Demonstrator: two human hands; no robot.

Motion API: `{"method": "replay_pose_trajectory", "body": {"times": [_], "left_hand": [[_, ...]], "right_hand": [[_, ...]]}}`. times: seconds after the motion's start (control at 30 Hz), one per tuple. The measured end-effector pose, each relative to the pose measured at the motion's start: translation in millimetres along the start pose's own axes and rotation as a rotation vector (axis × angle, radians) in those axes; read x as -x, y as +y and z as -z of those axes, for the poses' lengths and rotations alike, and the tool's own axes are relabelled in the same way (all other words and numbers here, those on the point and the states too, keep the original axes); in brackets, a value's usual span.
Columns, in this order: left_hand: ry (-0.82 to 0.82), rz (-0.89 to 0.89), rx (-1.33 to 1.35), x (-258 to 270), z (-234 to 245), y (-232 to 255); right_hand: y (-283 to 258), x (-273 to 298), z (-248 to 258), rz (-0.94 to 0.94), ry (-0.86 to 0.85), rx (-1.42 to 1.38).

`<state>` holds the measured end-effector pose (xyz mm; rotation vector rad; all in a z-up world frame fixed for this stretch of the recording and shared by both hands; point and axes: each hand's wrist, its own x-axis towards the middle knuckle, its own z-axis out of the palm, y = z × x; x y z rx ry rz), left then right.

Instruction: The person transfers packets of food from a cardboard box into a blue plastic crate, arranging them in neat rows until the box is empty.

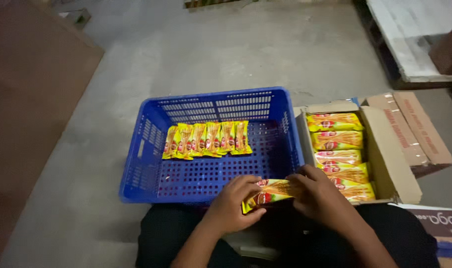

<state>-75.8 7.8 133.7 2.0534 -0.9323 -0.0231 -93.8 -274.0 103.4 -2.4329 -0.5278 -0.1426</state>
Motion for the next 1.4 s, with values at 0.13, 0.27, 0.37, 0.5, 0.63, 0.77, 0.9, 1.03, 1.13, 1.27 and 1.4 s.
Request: {"method": "replay_pose_trajectory", "body": {"times": [0.13, 0.27, 0.37, 0.5, 0.63, 0.77, 0.9, 1.03, 1.13, 1.27, 1.4], "left_hand": [[0.052, -0.051, -0.054, 11, 3, -5], [0.08, -0.038, -0.045, 17, 3, -10], [0.097, -0.026, -0.032, 18, 6, -13], [0.096, 0.064, 0.051, 26, 1, -32], [0.094, 0.239, 0.088, 24, -4, -56], [0.231, 0.484, 0.035, -10, -4, -79], [0.386, 0.581, 0.136, -61, -17, -127], [0.373, 0.646, 0.043, -115, -47, -173], [0.303, 0.789, -0.023, -149, -75, -190], [0.22, 0.771, -0.254, -165, -127, -234], [0.283, 0.666, -0.432, -162, -162, -270]], "right_hand": [[-7, -13, 0, 0.034, -0.073, -0.037], [-19, -22, 1, 0.056, -0.125, -0.106], [-29, -26, 5, 0.046, -0.138, -0.139], [-22, -22, 7, 0.018, 0.047, -0.317], [54, -4, -5, -0.157, 0.193, -0.209], [186, 42, -50, -0.407, 0.25, 0.358], [210, 34, -63, -0.856, 0.007, 0.355], [213, 34, -76, -0.92, -0.036, 0.395], [190, 22, -69, -1.138, -0.113, 0.273], [199, 33, -83, -1.126, -0.149, 0.354], [200, 40, -97, -1.154, -0.126, 0.412]]}}
